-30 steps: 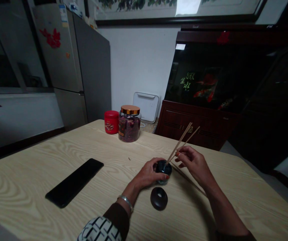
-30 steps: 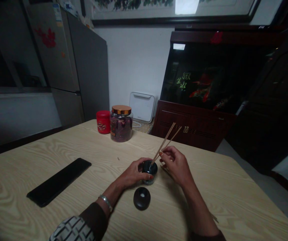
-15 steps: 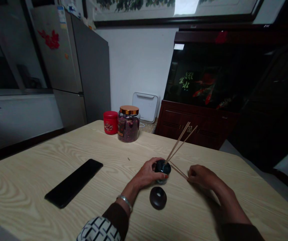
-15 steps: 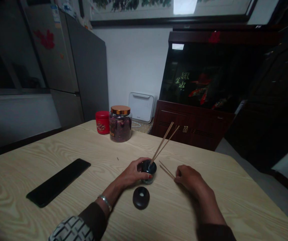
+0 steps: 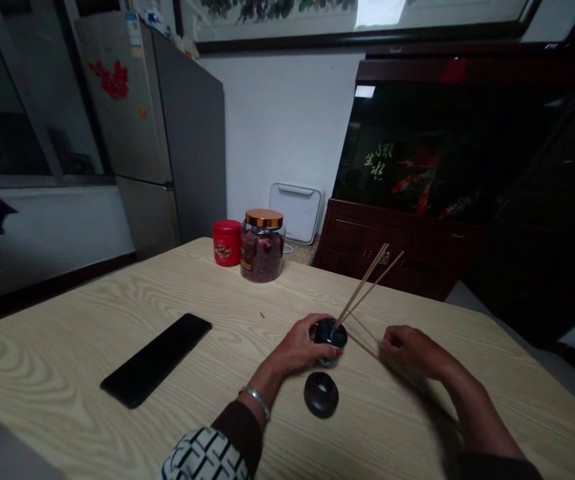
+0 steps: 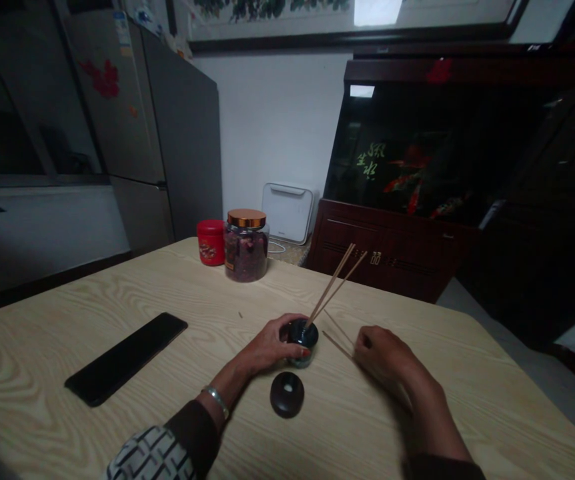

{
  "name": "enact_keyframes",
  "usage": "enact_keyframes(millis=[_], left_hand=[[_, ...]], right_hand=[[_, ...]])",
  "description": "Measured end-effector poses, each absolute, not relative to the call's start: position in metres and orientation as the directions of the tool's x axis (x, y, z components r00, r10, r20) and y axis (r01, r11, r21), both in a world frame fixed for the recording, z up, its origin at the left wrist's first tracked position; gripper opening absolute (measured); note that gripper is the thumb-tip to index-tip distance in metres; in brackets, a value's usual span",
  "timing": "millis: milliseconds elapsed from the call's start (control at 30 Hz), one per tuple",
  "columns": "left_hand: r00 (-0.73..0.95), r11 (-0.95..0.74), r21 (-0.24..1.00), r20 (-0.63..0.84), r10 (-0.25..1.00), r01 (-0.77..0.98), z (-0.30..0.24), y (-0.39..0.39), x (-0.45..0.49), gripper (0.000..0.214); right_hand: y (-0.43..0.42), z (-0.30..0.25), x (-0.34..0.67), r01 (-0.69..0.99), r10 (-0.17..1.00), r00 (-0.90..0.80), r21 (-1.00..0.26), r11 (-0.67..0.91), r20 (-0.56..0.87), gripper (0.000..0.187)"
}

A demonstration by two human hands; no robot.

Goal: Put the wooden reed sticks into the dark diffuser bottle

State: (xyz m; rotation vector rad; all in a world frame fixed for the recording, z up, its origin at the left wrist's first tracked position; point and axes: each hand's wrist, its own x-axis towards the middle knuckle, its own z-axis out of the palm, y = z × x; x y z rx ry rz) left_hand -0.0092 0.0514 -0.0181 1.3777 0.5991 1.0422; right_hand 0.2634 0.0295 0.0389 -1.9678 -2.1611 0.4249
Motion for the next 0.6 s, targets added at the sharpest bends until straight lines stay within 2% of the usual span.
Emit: enact_keyframes(millis=[67, 133, 167, 233, 333, 400, 467, 600], left_hand=[[0.458, -0.128, 0.963, 0.227, 0.859, -0.236, -0.018, 0.052, -0.009, 0.067], [0.455, -0.14, 0.964, 0.231, 0.86, -0.225, -0.019, 0.052, -0.01, 0.067], [0.453, -0.141, 0.965, 0.229, 0.862, -0.219, -0.02, 0.053, -0.01, 0.068], [0.453, -0.137, 0.969, 0.219, 0.864, -0.206, -0.021, 0.053, -0.01, 0.069], [0.452, -0.144, 0.973, 0.213, 0.866, -0.183, -0.022, 0.054, -0.01, 0.07], [0.452, -0.152, 0.973, 0.217, 0.865, -0.176, -0.022, 0.054, -0.01, 0.069], [0.453, -0.151, 0.972, 0.219, 0.864, -0.181, -0.022, 0.053, -0.01, 0.069], [0.454, -0.156, 0.969, 0.227, 0.861, -0.19, -0.02, 0.053, -0.01, 0.069]], right_hand=[[0.024, 0.059, 0.266, 0.858, 0.991, -0.132, -0.497, 0.128, 0.026, 0.014], [0.016, 0.081, 0.265, 0.675, 0.981, -0.08, -0.715, 0.183, 0.176, 0.019], [0.012, 0.091, 0.263, 0.551, 0.966, 0.002, -0.807, 0.214, 0.257, 0.022], [0.004, 0.109, 0.256, 0.299, 0.906, 0.215, -0.908, 0.295, 0.365, 0.027], [-0.004, 0.123, 0.239, 0.017, 0.812, 0.432, -0.904, 0.427, 0.392, 0.031], [-0.005, 0.125, 0.227, -0.046, 0.783, 0.473, -0.876, 0.48, 0.404, 0.031], [-0.005, 0.123, 0.217, -0.031, 0.765, 0.476, -0.861, 0.508, 0.434, 0.029], [-0.001, 0.114, 0.202, 0.106, 0.741, 0.434, -0.846, 0.522, 0.512, 0.025]])
